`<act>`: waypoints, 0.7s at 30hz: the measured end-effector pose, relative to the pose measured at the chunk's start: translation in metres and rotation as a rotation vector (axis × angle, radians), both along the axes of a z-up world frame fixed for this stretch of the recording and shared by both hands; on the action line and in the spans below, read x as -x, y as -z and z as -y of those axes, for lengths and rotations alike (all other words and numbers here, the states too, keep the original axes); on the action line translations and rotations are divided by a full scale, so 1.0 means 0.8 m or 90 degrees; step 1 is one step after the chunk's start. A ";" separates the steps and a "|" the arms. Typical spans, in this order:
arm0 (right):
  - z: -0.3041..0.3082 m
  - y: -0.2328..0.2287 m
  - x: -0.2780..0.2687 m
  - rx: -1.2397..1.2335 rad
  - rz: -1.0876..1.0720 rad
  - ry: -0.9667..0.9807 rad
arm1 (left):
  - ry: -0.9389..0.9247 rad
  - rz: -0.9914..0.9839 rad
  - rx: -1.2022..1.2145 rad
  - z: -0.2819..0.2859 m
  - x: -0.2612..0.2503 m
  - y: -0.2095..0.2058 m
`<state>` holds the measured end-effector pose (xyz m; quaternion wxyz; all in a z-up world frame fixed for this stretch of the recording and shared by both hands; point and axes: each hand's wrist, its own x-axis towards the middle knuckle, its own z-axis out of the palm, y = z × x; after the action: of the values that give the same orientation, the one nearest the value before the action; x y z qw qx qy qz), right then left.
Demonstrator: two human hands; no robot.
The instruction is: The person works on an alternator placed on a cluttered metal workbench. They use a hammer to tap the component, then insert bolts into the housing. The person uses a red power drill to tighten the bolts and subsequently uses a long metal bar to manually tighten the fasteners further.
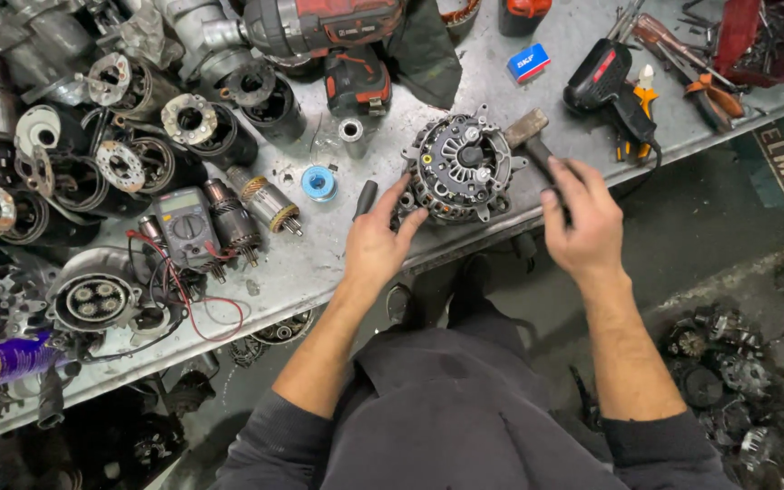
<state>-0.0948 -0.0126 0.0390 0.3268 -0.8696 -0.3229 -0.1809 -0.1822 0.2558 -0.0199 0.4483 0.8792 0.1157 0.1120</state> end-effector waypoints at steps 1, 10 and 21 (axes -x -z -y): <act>0.003 0.001 0.002 0.001 -0.001 0.000 | 0.000 -0.001 0.001 0.003 0.004 -0.005; -0.023 0.009 0.020 0.135 -0.003 -0.064 | -0.089 -0.091 0.339 0.005 0.012 -0.018; -0.067 0.001 0.085 -0.050 -0.194 -0.116 | 0.135 -0.045 0.223 0.045 0.068 -0.027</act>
<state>-0.1624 0.0407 0.0378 0.4205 -0.8407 -0.3399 -0.0293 -0.2364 0.2202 0.0020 0.5990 0.7987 0.0563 0.0113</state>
